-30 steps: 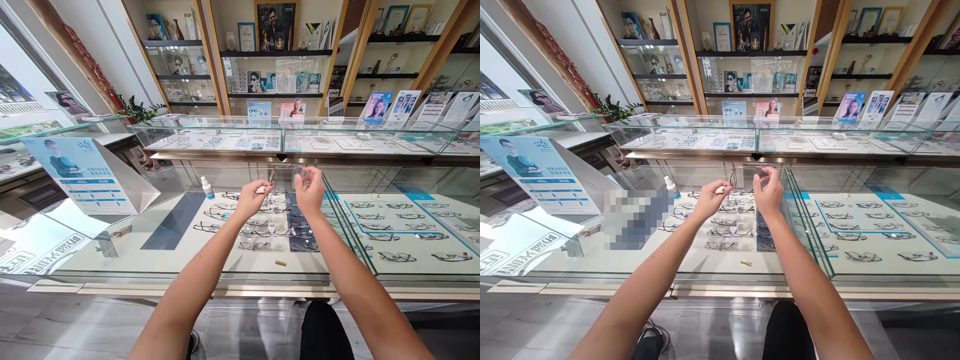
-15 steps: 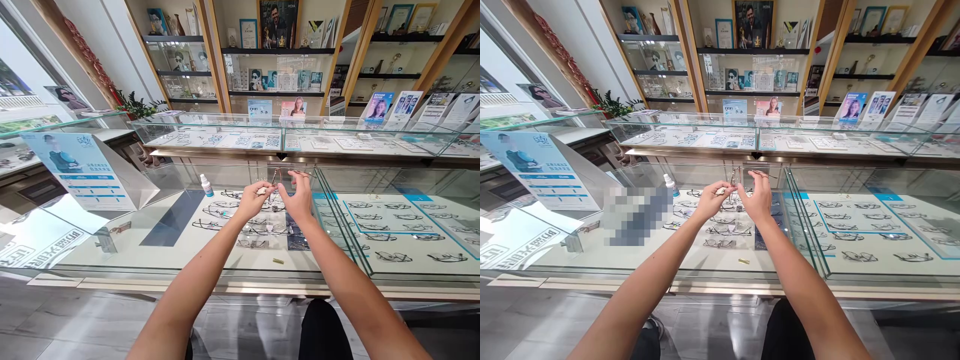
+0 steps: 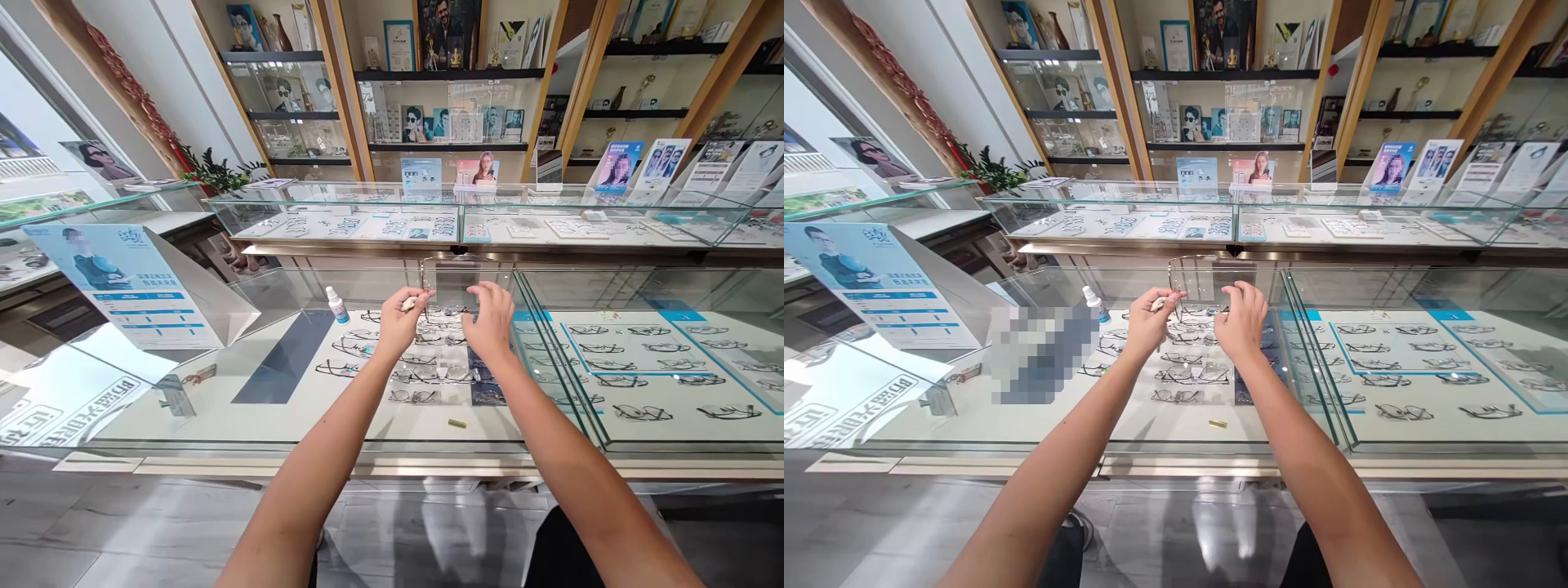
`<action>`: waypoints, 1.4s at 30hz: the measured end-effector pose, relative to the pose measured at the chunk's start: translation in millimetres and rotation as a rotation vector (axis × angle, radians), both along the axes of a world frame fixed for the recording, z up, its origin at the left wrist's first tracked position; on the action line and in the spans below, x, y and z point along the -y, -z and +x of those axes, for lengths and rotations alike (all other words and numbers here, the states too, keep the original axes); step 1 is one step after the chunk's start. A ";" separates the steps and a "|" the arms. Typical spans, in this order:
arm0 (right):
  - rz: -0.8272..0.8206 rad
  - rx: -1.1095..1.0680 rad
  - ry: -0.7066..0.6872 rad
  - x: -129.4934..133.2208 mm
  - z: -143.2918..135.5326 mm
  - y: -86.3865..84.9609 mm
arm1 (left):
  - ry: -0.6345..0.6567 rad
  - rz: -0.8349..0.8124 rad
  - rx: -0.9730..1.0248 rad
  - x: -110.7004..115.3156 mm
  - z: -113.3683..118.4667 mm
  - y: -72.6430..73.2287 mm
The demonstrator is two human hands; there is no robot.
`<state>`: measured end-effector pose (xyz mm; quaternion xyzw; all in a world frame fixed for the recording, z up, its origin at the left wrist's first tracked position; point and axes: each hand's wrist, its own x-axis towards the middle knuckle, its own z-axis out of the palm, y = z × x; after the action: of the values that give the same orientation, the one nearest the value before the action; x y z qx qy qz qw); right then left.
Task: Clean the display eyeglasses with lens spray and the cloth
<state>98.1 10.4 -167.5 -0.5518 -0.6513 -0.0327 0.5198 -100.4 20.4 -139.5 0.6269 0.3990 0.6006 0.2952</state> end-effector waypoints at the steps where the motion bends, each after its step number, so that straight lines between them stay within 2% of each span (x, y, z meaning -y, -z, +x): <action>1: -0.001 0.023 -0.027 2.3 -1.2 -2.1 | 0.009 0.001 -0.012 0.3 0.5 0.4; 6: 0.014 0.103 -0.314 12.3 -9.9 -12.3 | 0.115 0.018 -0.064 4.7 4.9 0.0; 10: 0.066 0.049 -0.470 11.2 -12.2 -10.8 | 0.147 0.080 -0.069 9.6 9.4 -6.3; 15: 0.045 -0.056 -0.541 11.4 -12.0 -9.2 | 0.182 0.031 -0.095 27.5 10.1 -14.2; 18: 0.047 -0.105 -0.554 17.2 -12.6 -12.8 | 0.148 -0.014 -0.091 46.7 -0.1 -14.5; 21: 0.038 -0.130 -0.543 21.3 -10.9 -15.8 | 0.010 -0.229 -0.002 59.4 -28.3 -14.4; 23: 0.040 -0.132 -0.521 20.5 -8.6 -15.4 | -0.113 -0.387 0.079 60.1 -59.3 -14.9; 25: 0.049 -0.124 -0.496 17.3 -6.0 -13.1 | -0.276 -0.460 0.101 56.0 -97.4 -14.7; 27: 0.064 -0.100 -0.468 13.4 -3.9 -9.9 | -0.441 -0.512 0.033 49.9 -137.1 -12.3; 29: 0.083 -0.062 -0.450 10.3 -3.0 -6.7 | -0.581 -0.598 -0.129 44.2 -172.9 -7.6; 33: 0.075 0.009 -0.453 8.5 -4.3 -2.1 | -0.716 -0.670 -0.216 37.9 -221.7 0.8; 36: 0.058 0.010 -0.459 9.2 -6.1 -0.8 | -0.799 -0.664 -0.298 33.7 -236.6 -1.1; 38: 0.057 -0.001 -0.458 9.6 -6.8 -0.6 | -0.831 -0.600 -0.369 26.2 -235.4 -5.1; 40: 0.060 -0.016 -0.459 9.4 -6.8 -0.6 | -0.775 -0.499 -0.437 12.7 -225.4 -8.5; 42: 0.063 -0.038 -0.459 8.5 -5.9 -0.3 | -0.647 -0.429 -0.461 -5.3 -209.4 -9.1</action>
<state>92.2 1.9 -167.1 -0.3731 -0.7487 0.0765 0.5426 -309.7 25.7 -130.4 0.5120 0.7451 0.4105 0.1190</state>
